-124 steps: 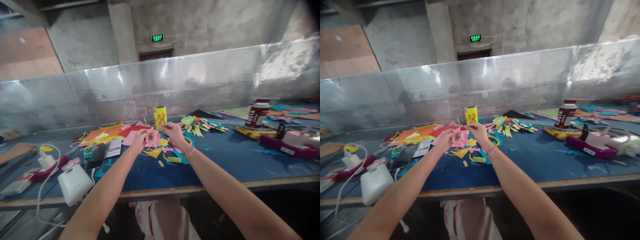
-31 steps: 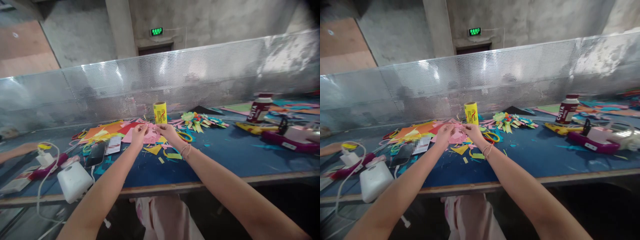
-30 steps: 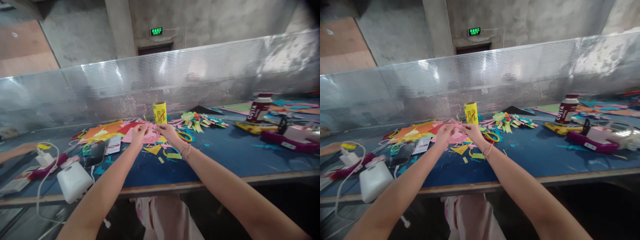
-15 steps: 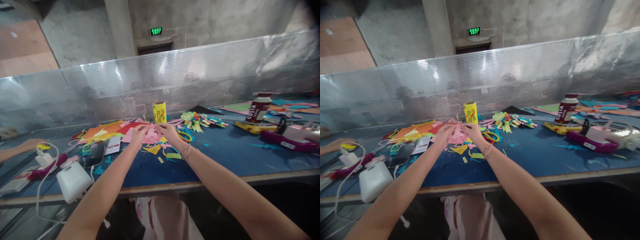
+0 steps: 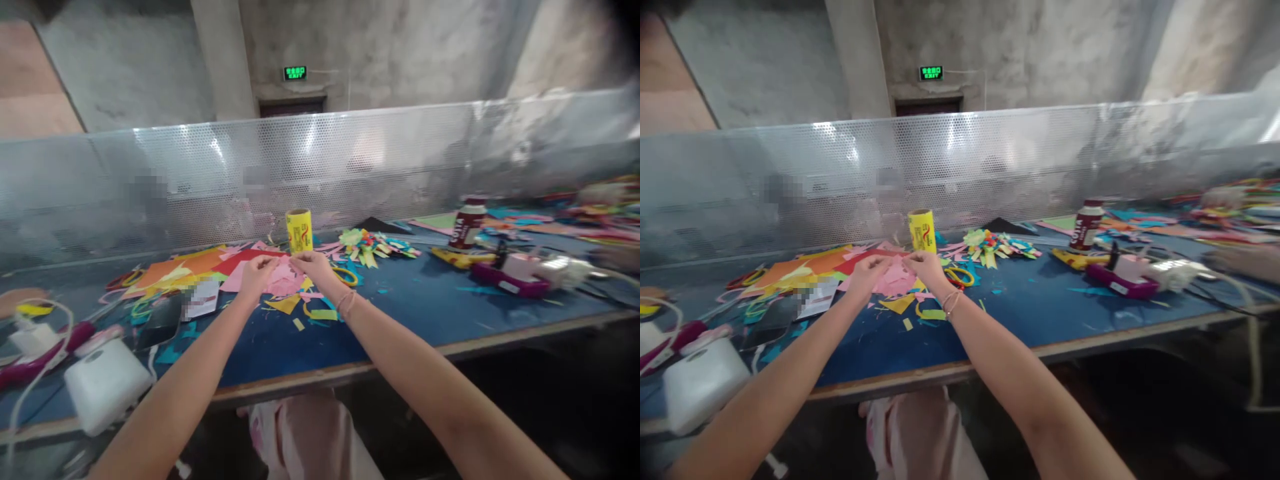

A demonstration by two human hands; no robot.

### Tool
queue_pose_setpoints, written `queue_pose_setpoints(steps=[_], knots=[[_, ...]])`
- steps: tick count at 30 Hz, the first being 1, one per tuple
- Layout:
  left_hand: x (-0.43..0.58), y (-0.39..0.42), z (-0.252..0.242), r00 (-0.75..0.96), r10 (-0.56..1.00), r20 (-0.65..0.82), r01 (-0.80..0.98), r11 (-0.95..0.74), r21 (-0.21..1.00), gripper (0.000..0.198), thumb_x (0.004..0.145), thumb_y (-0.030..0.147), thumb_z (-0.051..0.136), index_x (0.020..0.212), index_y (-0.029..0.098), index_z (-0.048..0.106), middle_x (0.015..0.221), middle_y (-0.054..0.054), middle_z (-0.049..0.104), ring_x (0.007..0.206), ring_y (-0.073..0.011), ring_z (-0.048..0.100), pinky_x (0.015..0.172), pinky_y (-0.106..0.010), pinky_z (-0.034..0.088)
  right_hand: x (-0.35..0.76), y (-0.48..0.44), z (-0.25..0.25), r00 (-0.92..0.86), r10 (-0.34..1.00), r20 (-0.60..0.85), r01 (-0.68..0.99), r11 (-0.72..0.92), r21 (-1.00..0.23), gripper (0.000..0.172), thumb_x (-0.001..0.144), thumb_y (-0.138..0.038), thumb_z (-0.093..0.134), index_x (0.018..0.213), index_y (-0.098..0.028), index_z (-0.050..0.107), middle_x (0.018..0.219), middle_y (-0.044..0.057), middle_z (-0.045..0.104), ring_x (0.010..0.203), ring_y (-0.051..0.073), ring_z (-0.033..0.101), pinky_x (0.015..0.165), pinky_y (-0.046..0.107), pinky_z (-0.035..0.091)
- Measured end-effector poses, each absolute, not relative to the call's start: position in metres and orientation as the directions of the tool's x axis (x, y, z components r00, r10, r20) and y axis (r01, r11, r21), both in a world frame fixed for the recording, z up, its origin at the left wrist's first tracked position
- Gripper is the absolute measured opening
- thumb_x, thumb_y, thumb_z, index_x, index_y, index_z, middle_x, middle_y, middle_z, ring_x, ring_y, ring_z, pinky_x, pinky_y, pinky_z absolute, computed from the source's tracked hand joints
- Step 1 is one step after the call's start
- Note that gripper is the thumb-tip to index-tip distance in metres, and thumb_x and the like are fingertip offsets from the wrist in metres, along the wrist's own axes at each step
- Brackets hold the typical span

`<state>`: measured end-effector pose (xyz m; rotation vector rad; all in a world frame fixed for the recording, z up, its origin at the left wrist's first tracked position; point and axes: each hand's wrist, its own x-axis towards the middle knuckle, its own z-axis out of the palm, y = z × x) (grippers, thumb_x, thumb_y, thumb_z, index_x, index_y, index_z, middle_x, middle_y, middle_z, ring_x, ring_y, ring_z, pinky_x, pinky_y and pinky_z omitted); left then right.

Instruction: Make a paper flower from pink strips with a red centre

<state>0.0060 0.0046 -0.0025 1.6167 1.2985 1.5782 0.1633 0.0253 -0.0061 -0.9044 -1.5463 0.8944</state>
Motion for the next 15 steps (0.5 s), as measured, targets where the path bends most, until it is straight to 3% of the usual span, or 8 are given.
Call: queue_pose_setpoints(steps=[5,11,13,15], knots=[[0.006,0.004,-0.004,-0.13,0.909,0.396,0.265,-0.353,0.897,0.026,0.061,0.038,0.066,0.07,0.013,0.067,0.066,-0.004,0.065,0.064,-0.0158,0.056,0.062,-0.026,0.041,0.169,0.024,-0.002,-0.169,0.924,0.343,0.21,0.374,-0.904,0.016,0.067,-0.033,0.061,0.061,-0.018,0.061,0.055,0.0,0.057,0.056,0.013,0.053,0.055,0.026,0.042],[0.005,0.005,-0.009,-0.08,0.963,0.256,0.066,-0.252,0.966,0.032,0.049,0.036,0.073,0.07,0.013,0.068,0.07,-0.006,0.068,0.066,-0.0166,0.059,0.067,-0.028,0.044,0.17,0.016,0.001,-0.255,0.913,0.318,0.342,0.392,-0.854,0.021,0.071,-0.035,0.057,0.057,-0.021,0.062,0.056,0.001,0.06,0.058,0.014,0.057,0.057,0.026,0.043],[0.005,0.003,-0.009,-0.057,0.976,0.212,0.032,-0.21,0.977,0.03,0.05,0.037,0.073,0.067,0.013,0.067,0.068,-0.006,0.067,0.065,-0.017,0.059,0.065,-0.028,0.045,0.181,0.013,0.011,-0.349,0.882,0.317,0.488,0.46,-0.741,0.03,0.078,-0.04,0.049,0.06,-0.021,0.064,0.059,0.002,0.063,0.06,0.014,0.058,0.056,0.025,0.042],[0.006,-0.001,-0.008,-0.014,0.991,0.132,0.044,-0.131,0.99,0.03,0.048,0.036,0.074,0.067,0.013,0.067,0.07,-0.007,0.068,0.068,-0.0179,0.061,0.065,-0.028,0.046,0.208,0.015,0.028,-0.391,0.878,0.276,0.722,0.479,-0.5,0.034,0.082,-0.042,0.044,0.065,-0.021,0.066,0.064,0.002,0.065,0.064,0.014,0.06,0.057,0.023,0.043]])
